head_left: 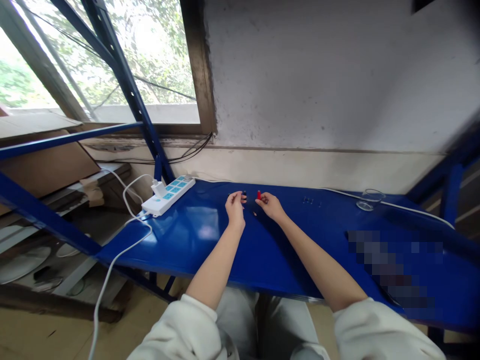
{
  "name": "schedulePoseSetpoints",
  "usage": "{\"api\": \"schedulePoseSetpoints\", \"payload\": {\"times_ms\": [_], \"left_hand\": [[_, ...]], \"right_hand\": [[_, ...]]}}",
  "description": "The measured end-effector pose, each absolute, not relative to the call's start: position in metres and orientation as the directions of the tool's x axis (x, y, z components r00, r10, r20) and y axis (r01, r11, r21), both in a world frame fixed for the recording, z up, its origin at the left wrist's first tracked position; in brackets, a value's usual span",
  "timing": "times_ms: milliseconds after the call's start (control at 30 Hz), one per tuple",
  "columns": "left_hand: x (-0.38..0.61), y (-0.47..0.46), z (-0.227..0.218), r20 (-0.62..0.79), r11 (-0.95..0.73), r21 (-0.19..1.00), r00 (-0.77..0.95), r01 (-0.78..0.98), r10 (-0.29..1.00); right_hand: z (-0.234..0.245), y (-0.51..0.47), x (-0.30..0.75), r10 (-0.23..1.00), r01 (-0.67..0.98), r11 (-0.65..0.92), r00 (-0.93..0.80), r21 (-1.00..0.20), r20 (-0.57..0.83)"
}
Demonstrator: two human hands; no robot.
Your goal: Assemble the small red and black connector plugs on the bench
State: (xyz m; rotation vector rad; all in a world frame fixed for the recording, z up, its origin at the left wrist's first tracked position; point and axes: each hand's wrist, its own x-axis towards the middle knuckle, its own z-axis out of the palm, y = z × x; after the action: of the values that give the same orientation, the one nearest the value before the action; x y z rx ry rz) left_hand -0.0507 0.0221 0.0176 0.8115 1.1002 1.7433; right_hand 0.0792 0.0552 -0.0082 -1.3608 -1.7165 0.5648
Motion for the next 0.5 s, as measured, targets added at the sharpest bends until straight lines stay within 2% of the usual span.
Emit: {"api": "schedulePoseSetpoints", "payload": {"times_ms": [133,300,400,500], "left_hand": [[-0.055,0.026,0.017,-0.052,-0.148,0.867,-0.382,-0.476,0.923],[-0.054,0.025,0.018,-0.087,-0.121,0.859,-0.375,-0.497,0.923],[-0.053,0.025,0.016,-0.072,-0.096,0.901,-0.363,-0.423,0.929],[-0.051,0.028,0.011,0.025,-0.096,0.975,-0.333,-0.198,0.942]], "right_hand": [[-0.014,0.069,0.066,0.96,0.702,0.24,-0.071,-0.671,0.269],[-0.016,0.078,0.056,0.972,0.82,0.212,-0.121,-0.531,0.201],[-0.014,0.08,0.052,0.983,0.87,0.168,-0.114,-0.464,0.141],[-0.01,0.08,0.05,0.99,0.899,0.128,-0.093,-0.418,0.103]]}}
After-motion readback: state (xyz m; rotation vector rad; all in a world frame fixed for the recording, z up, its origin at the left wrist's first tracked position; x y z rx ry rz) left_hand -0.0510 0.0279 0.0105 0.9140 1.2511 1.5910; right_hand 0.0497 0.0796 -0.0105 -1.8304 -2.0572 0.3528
